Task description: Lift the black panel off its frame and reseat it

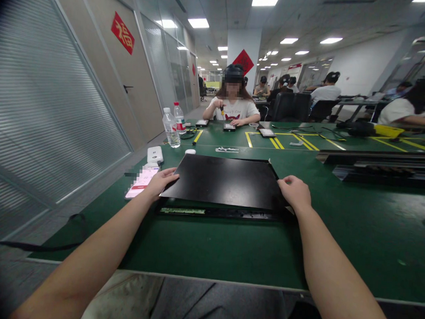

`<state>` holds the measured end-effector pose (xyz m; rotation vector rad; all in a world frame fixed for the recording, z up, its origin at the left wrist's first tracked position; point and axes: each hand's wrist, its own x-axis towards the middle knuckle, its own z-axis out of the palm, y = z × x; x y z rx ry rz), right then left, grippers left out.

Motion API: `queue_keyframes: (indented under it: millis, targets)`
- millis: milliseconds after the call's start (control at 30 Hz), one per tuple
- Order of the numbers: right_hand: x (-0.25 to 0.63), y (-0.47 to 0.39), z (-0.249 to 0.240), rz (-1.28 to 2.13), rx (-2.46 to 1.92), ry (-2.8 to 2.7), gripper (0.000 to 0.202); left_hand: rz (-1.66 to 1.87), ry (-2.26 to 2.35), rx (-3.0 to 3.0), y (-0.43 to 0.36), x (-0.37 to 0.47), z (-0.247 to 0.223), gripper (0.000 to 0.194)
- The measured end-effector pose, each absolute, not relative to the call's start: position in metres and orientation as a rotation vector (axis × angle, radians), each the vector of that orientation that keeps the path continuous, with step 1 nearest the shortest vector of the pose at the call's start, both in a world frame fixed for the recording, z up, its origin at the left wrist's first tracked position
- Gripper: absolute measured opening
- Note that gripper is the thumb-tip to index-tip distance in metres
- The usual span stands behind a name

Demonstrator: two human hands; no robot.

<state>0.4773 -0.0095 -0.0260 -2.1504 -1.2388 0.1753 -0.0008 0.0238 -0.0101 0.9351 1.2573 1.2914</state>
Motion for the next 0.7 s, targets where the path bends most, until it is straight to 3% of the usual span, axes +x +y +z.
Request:
queue_keyframes:
  millis: [700]
  targets:
    - [0.4744,-0.0133,-0.0255,0.13,-2.178,-1.295,0.02,1.289,1.28,0.983,0.0224,-0.0017,-0.0106,0.044]
